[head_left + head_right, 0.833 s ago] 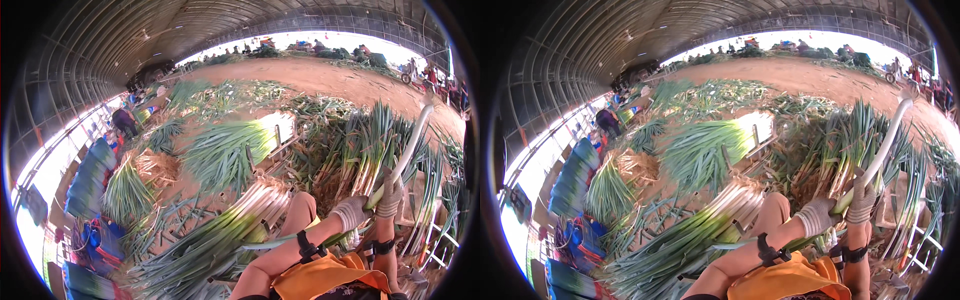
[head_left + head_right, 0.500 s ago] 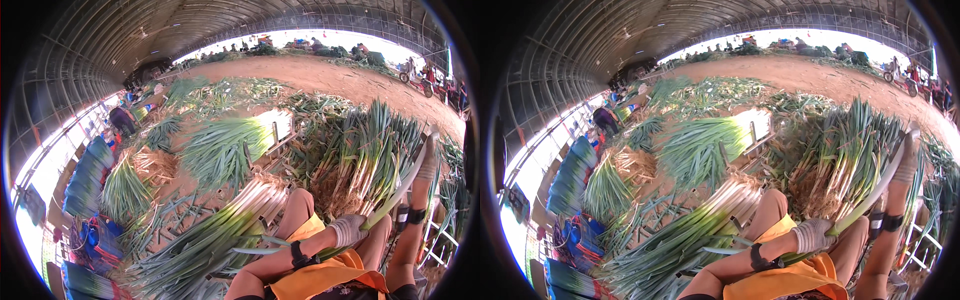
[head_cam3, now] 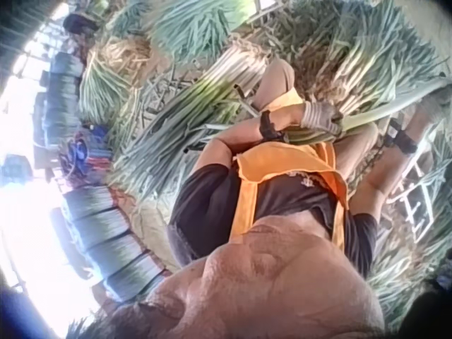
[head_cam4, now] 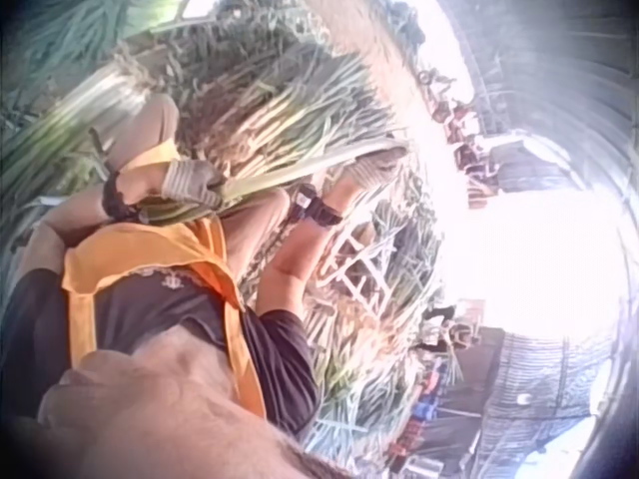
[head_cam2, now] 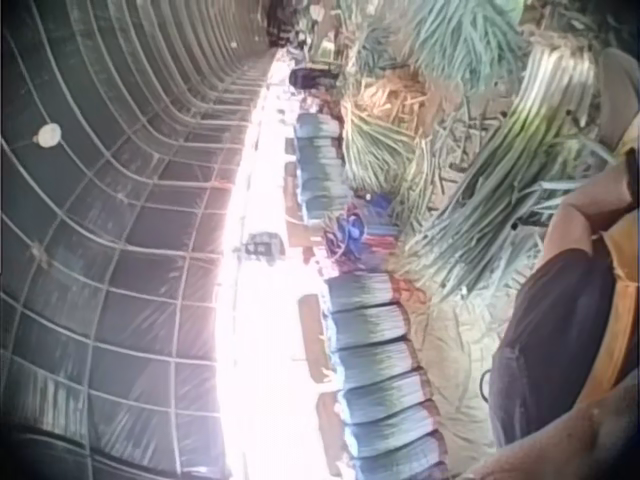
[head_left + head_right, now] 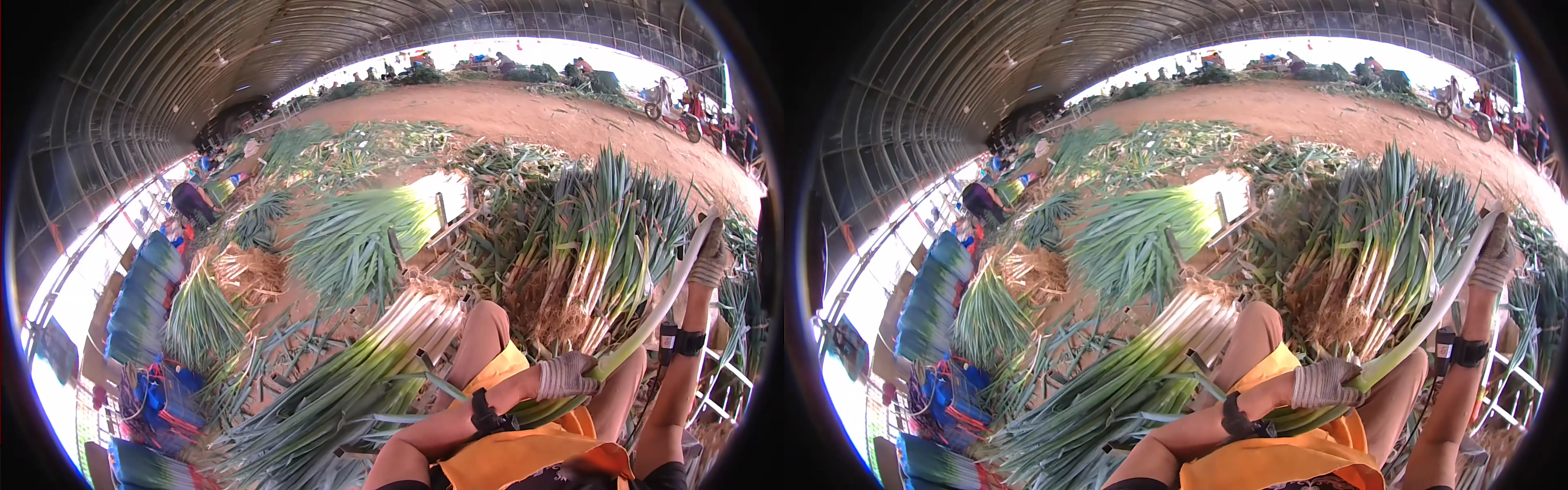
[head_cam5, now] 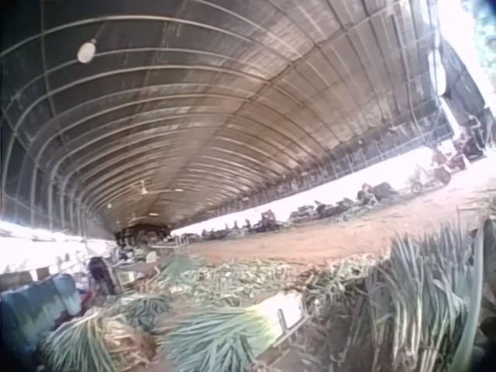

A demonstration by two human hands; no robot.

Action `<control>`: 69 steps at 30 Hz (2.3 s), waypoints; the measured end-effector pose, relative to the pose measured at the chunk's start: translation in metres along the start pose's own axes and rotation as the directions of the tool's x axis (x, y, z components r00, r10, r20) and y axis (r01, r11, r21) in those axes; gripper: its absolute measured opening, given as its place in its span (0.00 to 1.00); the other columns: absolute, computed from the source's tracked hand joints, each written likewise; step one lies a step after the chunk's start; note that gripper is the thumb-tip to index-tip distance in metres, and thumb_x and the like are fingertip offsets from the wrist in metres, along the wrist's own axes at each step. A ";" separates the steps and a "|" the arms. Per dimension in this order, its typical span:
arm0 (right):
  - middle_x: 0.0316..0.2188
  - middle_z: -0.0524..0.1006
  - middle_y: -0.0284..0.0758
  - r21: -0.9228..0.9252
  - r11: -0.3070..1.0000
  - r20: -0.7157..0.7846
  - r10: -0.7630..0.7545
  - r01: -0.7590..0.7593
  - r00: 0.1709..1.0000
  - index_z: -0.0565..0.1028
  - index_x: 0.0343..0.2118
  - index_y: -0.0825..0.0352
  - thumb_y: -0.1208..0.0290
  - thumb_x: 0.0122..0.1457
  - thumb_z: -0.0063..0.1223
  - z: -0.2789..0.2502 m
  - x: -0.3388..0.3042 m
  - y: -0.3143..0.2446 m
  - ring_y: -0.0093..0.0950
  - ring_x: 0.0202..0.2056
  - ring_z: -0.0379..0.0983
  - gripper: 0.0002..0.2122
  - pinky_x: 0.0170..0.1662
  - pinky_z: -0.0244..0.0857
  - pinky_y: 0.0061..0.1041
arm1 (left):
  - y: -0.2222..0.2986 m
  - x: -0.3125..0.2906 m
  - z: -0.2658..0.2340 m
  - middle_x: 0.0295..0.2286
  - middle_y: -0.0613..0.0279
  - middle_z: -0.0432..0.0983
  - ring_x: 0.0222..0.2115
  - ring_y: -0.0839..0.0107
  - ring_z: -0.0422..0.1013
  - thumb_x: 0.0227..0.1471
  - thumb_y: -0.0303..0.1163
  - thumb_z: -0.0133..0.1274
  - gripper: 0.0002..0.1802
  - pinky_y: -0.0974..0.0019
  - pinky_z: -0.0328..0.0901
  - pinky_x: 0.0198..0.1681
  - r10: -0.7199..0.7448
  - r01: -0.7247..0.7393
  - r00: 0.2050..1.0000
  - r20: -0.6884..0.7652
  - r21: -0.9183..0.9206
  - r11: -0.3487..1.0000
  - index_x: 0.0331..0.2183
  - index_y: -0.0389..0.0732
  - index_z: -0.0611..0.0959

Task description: The recorder is cleaning and trimming large leeks or green onions by hand and using a fixed blade tool.

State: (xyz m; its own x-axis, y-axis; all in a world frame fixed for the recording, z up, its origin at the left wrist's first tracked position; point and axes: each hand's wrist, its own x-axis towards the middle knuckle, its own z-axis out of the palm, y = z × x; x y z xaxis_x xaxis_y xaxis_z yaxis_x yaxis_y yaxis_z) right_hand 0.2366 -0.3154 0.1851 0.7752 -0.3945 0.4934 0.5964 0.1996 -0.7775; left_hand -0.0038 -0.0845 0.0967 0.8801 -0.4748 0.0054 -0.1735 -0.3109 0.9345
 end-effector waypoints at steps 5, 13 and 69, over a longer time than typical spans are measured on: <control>0.14 0.67 0.28 -0.498 0.702 0.294 -0.416 0.509 0.861 0.72 0.22 0.68 0.53 0.58 0.43 -0.050 0.030 0.028 0.18 0.15 0.60 0.20 0.18 0.53 0.18 | 0.010 0.002 -0.002 0.23 0.57 0.73 0.25 0.72 0.70 0.46 0.37 0.49 0.16 0.69 0.64 0.30 -0.088 0.095 0.994 0.064 -0.128 0.987 0.31 0.32 0.75; 0.06 0.61 0.25 -0.368 0.925 0.337 0.038 0.094 0.941 0.67 0.14 0.64 0.55 0.56 0.45 -0.061 -0.001 -0.003 0.15 0.07 0.52 0.20 0.11 0.41 0.17 | -0.024 0.018 0.005 0.22 0.61 0.73 0.25 0.73 0.69 0.48 0.36 0.48 0.14 0.70 0.64 0.28 -0.024 0.030 0.994 0.108 -0.047 0.998 0.30 0.34 0.75; 0.42 0.74 0.30 -0.125 0.366 0.578 0.782 0.922 -0.232 0.75 0.40 0.60 0.67 0.54 0.40 -0.069 -0.276 0.279 0.33 0.42 0.71 0.13 0.45 0.62 0.34 | -0.245 -0.308 -0.155 0.33 0.50 0.75 0.35 0.55 0.72 0.44 0.43 0.53 0.20 0.57 0.67 0.37 -0.634 0.986 0.015 -0.773 0.118 -0.121 0.40 0.46 0.76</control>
State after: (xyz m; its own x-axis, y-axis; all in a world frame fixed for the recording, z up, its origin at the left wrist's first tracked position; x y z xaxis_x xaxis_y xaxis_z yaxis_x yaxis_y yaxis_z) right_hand 0.1751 -0.2133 -0.1949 0.4070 0.7664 -0.4970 0.9071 -0.4029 0.1216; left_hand -0.1638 0.2657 -0.0785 0.4648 0.8266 -0.3174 0.8363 -0.5275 -0.1492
